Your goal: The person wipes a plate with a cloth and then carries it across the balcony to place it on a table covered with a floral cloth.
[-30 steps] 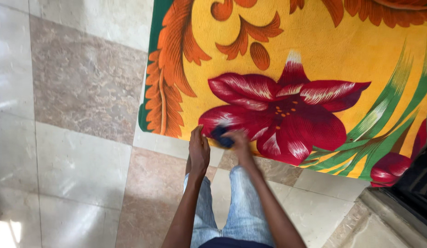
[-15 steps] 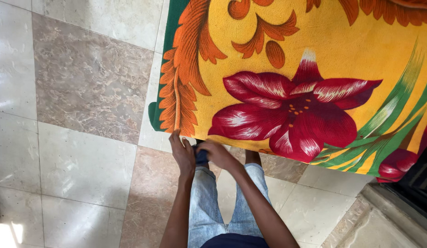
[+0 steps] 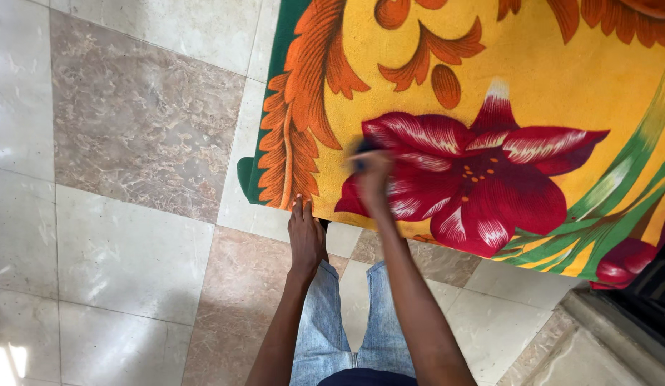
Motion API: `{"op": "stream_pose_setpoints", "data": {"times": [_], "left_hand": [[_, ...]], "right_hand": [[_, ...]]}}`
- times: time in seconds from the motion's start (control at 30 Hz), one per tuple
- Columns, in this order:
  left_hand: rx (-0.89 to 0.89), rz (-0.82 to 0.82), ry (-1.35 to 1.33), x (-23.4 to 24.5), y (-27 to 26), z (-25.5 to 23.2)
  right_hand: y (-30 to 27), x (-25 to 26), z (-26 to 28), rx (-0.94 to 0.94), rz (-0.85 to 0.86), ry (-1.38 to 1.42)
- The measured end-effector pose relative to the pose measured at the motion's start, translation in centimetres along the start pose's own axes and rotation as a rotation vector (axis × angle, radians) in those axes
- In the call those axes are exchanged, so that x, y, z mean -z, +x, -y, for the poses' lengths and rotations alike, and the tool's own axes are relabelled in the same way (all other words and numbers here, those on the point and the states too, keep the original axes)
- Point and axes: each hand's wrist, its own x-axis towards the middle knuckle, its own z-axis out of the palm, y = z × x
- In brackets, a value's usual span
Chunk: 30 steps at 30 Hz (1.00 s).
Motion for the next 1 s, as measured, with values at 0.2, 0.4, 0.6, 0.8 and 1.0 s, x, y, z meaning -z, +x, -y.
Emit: {"op": "stream_pose_setpoints", "data": {"times": [0.2,0.4,0.6,0.8,1.0], "left_hand": [[0.024,-0.013,-0.112,1.5,-1.3,-0.1],[0.114,-0.076,-0.279,4.2,0.6,2.1],[0.234,-0.097,-0.551,5.1,1.7,6.0],[0.409,-0.240,-0.447,5.5,1.1,9.9],[0.035,-0.164,-0.316,8.4,1.7,8.5]], "right_hand": [[-4.1,-6.1,11.2,0.076,0.489,0.164],[-2.5,5.0,1.7,-0.127,-0.253,-0.095],[-0.4,-4.4,3.4,-0.049,-0.276,-0.174],[-5.8,-12.7,12.0,0.125,0.442,0.110],[-8.1,1.4,4.4,-0.365,-0.307,-0.001]]}}
